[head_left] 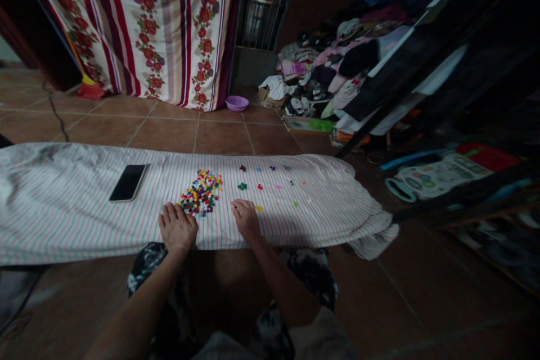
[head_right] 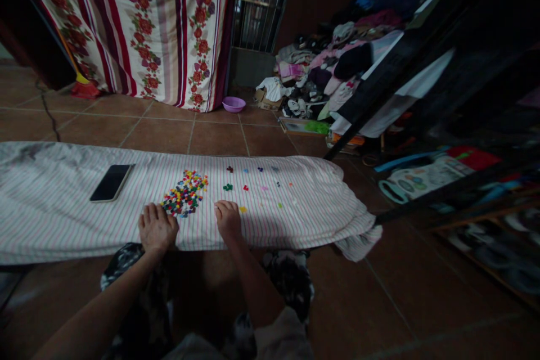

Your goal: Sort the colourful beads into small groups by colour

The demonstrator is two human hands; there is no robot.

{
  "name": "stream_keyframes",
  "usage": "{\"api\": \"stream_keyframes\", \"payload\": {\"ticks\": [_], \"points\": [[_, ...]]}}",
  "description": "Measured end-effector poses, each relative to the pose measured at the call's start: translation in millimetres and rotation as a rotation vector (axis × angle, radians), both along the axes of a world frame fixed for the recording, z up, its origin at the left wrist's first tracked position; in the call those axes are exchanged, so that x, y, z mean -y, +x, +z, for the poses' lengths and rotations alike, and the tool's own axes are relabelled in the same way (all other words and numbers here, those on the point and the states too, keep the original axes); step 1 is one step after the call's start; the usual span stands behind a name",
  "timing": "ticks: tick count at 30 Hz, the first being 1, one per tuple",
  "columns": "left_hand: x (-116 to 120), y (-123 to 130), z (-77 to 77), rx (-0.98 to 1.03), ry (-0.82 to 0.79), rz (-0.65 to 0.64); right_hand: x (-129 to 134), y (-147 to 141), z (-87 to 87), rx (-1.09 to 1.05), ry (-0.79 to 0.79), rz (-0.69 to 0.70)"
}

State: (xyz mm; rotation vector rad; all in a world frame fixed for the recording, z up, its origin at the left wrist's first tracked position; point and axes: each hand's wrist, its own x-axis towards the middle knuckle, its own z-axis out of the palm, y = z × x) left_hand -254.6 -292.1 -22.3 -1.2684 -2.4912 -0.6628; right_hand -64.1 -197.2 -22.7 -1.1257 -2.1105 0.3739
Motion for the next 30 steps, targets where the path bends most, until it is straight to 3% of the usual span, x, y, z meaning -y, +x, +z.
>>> {"api": "stream_keyframes", "payload": {"ticks": [21, 30], "points": [[-1, 0, -0.7, 0.024, -0.002, 0.001, 0, 1, -1.9, -0.019, 0.023, 0.004], [-1, 0, -2.5, 0.055, 0.030, -0.007, 2, -3, 8.7, -0.046, 0.080, -0.010]]}}
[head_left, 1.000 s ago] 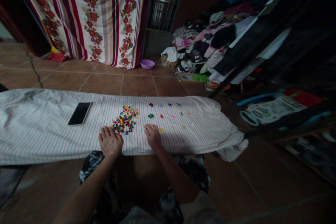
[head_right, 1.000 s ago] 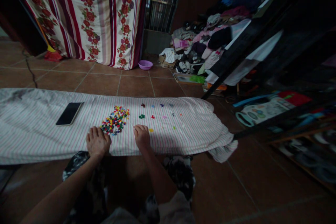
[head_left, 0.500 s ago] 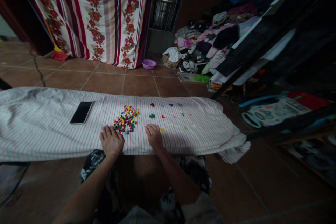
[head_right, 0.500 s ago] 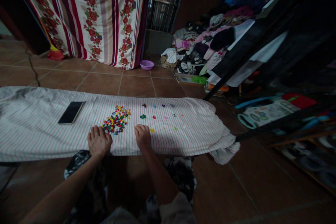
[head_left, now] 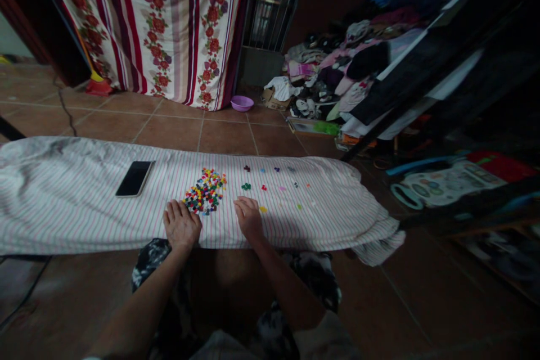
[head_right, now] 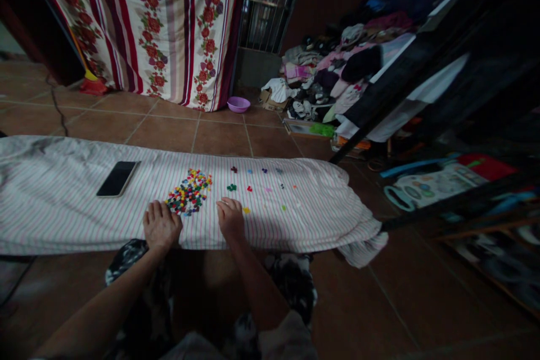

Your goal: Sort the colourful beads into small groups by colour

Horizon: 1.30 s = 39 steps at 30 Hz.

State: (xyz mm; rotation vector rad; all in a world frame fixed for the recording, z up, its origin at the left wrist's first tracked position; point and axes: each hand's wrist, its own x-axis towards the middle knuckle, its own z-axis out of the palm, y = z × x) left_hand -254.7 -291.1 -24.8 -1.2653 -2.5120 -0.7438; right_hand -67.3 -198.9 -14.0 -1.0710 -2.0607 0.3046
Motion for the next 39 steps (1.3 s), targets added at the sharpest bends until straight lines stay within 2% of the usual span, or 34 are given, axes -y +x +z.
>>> {"api": "stream_keyframes", "payload": {"ticks": [9, 15, 25, 32, 39], "points": [[0, 1, 4.1, 0.001, -0.014, 0.000, 12, -44, 26.5, 0.068, -0.058, 0.165], [1, 2, 9.2, 0.010, -0.015, -0.006, 18, -71, 31.4, 0.222, -0.108, 0.223], [0, 1, 5.9, 0.041, -0.015, 0.000, 22, -78, 25.6, 0.397, -0.085, 0.162], [0, 1, 5.8, 0.029, -0.029, 0.005, 21, -88, 32.7, 0.461, -0.103, 0.125], [1, 2, 8.8, 0.016, -0.033, 0.000, 24, -90, 35.5, 0.407, -0.084, 0.138]]}}
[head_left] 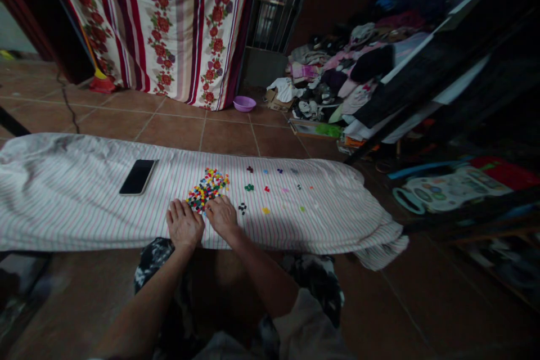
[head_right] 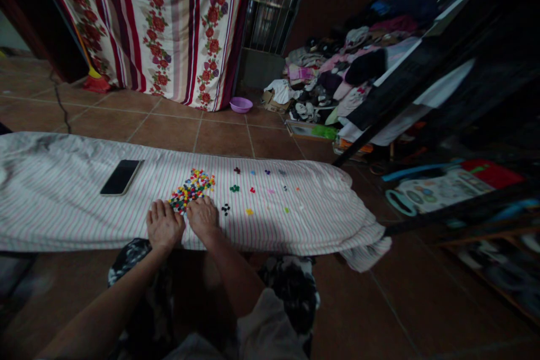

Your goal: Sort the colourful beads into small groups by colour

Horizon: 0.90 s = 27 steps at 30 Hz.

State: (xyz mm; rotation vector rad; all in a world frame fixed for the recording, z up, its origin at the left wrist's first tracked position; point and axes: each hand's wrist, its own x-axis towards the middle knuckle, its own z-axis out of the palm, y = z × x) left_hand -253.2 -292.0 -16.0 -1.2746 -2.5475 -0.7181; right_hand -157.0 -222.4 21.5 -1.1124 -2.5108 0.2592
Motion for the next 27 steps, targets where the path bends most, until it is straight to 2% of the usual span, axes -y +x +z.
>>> {"api": "stream_keyframes", "payload": {"ticks": [9, 14, 21, 27], "points": [[0, 0, -3.8, 0.019, 0.032, -0.007, 4, 9, 1.2, -0.137, -0.033, -0.056], [0, 0, -6.8, -0.005, 0.043, -0.007, 3, 24, 0.0, -0.207, -0.039, -0.080], [1, -1, -8.1, -0.016, 0.034, -0.012, -11, 66, -15.9, -0.351, -0.007, -0.136], [1, -1, -6.2, -0.007, 0.044, -0.011, -33, 121, -24.1, -0.465, 0.045, -0.275]]}}
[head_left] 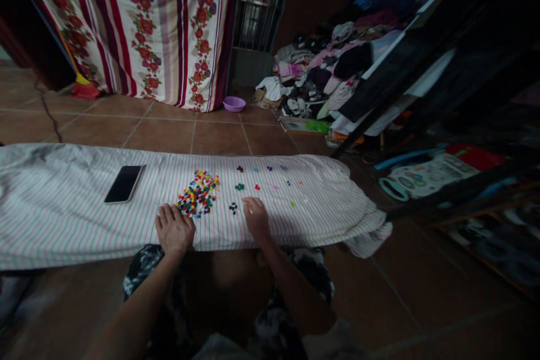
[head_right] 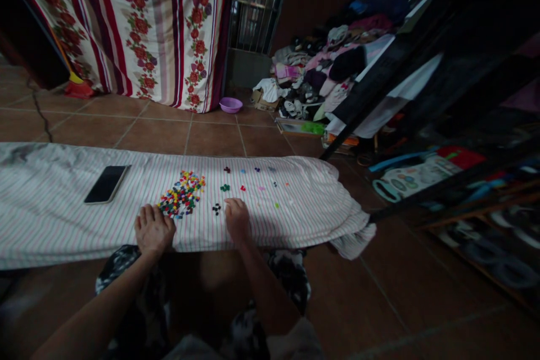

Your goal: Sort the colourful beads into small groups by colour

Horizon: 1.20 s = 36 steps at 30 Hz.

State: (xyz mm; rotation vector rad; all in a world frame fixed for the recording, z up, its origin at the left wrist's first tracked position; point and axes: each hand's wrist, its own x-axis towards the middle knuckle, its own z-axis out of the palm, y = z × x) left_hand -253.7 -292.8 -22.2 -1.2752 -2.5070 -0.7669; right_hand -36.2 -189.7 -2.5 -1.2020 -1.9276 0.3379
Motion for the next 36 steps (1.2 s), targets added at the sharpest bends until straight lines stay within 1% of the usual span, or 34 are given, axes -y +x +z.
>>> {"api": "stream_keyframes", "payload": {"ticks": [5, 8, 10, 16, 21, 27, 36], "points": [[0, 2, 5.0, -0.004, 0.001, 0.008, -19, 49, -3.9, 0.024, 0.014, -0.152], [0, 2, 5.9, -0.009, -0.018, 0.008, -28, 67, -8.0, 0.055, 0.017, -0.224], [0, 2, 5.3, -0.016, -0.026, 0.007, -32, 74, -11.7, 0.081, 0.015, -0.242], [0, 0, 1.9, -0.006, -0.012, 0.009, -37, 84, -24.8, 0.173, 0.002, -0.252], [0, 0, 1.8, -0.060, -0.033, 0.018, -37, 89, -31.0, 0.196, -0.020, -0.251], [0, 1, 2.5, -0.066, -0.042, 0.027, -34, 93, -33.4, 0.198, -0.031, -0.264], [0, 0, 1.2, -0.046, -0.051, 0.018, -31, 96, -31.9, 0.154, -0.013, -0.227]]}}
